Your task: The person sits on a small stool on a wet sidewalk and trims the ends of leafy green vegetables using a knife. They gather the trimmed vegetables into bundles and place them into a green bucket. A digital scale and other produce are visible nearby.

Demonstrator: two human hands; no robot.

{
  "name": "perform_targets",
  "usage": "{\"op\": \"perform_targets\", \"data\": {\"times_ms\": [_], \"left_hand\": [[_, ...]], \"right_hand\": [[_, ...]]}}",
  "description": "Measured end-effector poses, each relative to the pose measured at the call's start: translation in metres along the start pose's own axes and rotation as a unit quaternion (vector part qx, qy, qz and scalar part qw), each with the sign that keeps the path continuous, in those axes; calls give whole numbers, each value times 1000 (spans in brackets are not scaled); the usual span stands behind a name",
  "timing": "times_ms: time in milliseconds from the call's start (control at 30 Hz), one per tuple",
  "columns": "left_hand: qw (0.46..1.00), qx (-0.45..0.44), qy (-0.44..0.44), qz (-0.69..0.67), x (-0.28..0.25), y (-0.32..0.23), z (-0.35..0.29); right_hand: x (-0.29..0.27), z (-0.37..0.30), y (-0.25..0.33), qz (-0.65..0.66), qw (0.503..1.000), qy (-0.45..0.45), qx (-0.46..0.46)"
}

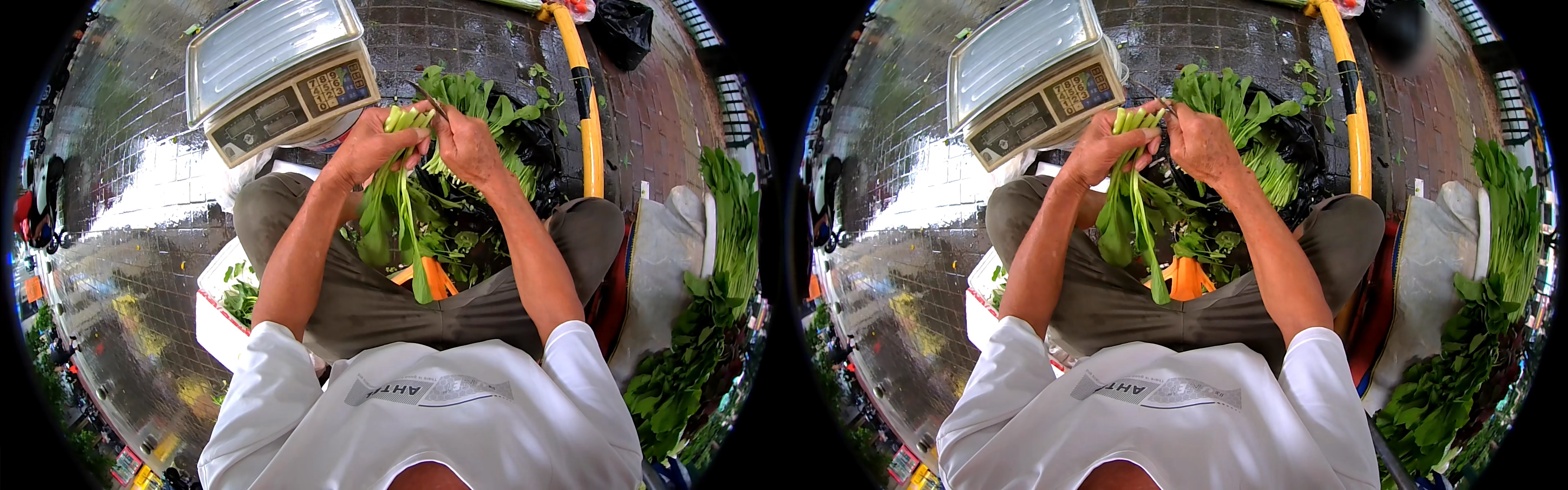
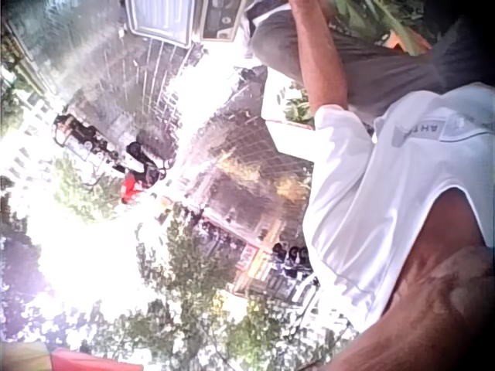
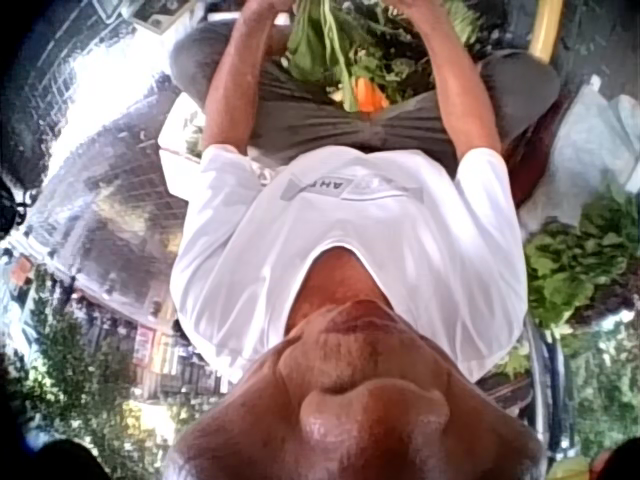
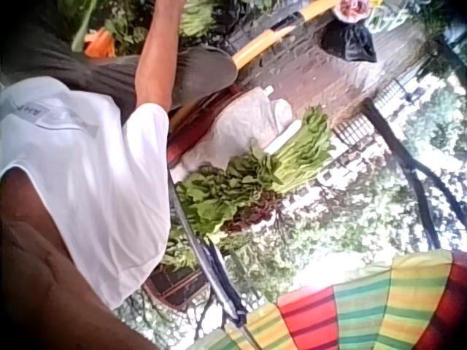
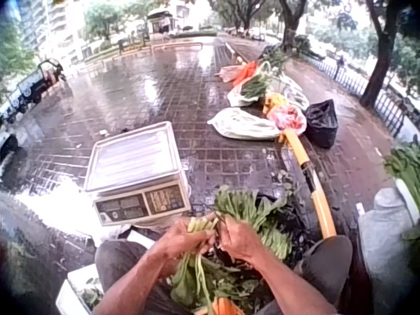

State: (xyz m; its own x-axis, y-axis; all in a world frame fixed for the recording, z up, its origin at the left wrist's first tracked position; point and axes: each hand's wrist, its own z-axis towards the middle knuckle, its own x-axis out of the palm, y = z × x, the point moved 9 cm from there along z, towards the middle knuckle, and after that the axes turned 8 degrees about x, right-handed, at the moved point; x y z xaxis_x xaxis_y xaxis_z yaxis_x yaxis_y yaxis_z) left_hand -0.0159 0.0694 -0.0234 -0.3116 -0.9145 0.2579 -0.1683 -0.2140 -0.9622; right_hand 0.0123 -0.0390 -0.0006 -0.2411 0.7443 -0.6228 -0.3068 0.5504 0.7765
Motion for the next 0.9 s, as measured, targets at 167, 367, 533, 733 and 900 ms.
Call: {"op": "perform_targets", "data": {"times_ms": [167, 367, 533, 733, 900], "left_hand": [[1000, 8, -5, -27, 1, 4, 4], [997, 16, -68, 33, -15, 0, 4], [994, 44, -94, 38, -23, -9, 5], [992, 68, -103, 17, -23, -10, 6], [991, 63, -113, 20, -22, -13, 6]], "right_hand": [[0, 2, -11, 1, 1000, 1, 17], [6, 6, -27, 39, 995, 25, 87], [33, 0, -54, -8, 986, 114, 124], [55, -5, -90, -85, 981, 123, 124], [52, -6, -118, -182, 957, 155, 164]]}}
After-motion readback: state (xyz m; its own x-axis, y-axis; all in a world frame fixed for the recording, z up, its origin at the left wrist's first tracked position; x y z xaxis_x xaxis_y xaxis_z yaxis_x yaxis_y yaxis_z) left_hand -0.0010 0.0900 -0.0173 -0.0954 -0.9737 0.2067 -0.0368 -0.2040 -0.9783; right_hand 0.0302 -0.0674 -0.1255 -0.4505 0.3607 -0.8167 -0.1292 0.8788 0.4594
